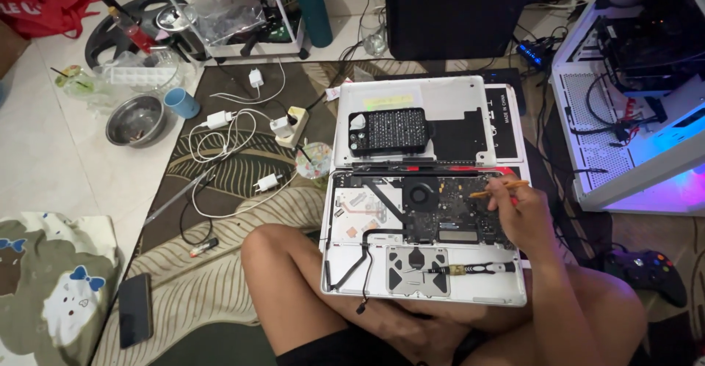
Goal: The person sits on the floor with an opened laptop and works on its exposed internals. They use a pry tool to lift and adjust components on the motherboard, manipulate small connectors and parts by hand, and continue prying and repositioning parts across the board.
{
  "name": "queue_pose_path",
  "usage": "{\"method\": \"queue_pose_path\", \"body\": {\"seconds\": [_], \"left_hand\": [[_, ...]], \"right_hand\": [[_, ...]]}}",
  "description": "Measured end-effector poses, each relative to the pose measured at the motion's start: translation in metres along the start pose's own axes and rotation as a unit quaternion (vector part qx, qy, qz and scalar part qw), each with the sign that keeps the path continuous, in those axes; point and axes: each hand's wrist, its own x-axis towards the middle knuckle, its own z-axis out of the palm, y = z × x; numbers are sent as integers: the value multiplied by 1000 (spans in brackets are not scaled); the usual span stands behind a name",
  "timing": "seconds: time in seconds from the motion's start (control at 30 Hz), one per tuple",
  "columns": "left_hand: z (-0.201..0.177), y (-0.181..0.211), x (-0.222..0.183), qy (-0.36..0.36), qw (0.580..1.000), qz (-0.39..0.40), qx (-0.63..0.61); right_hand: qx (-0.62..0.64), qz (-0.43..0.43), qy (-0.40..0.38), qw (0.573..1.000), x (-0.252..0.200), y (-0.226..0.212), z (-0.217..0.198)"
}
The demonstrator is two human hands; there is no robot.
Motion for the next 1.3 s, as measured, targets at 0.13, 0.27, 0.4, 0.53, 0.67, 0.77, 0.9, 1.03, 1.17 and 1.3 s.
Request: {"method": "queue_pose_path", "body": {"seconds": [0.13,0.27,0.4,0.53,0.67,0.77,0.9,1.03,1.17,1.3], "left_hand": [[-1,-21,-6,8,1000,-4,10],[3,-48,-13,17,1000,-7,21],[4,-78,-13,22,999,-12,32],[16,-187,-44,43,988,-49,140],[-13,-241,-55,-10,919,-202,337],[-16,-273,-68,-7,913,-233,334],[-20,-278,-69,-5,911,-259,320],[-13,-291,-76,-3,915,-280,289],[-15,-284,-79,47,931,-252,259],[-13,-295,-89,56,933,-242,259]], "right_hand": [[12,-2,0,1000,0,-3,-1],[17,-3,3,1000,-2,-5,-2],[19,-20,1,1000,0,-15,-4],[24,-14,0,1000,1,-5,-1],[17,-33,12,999,1,1,1],[15,-38,10,999,1,2,1],[9,-34,7,999,1,-2,-2],[9,-28,6,1000,2,0,-1],[5,-19,3,1000,2,8,-2],[6,-18,0,1000,1,1,-3]]}}
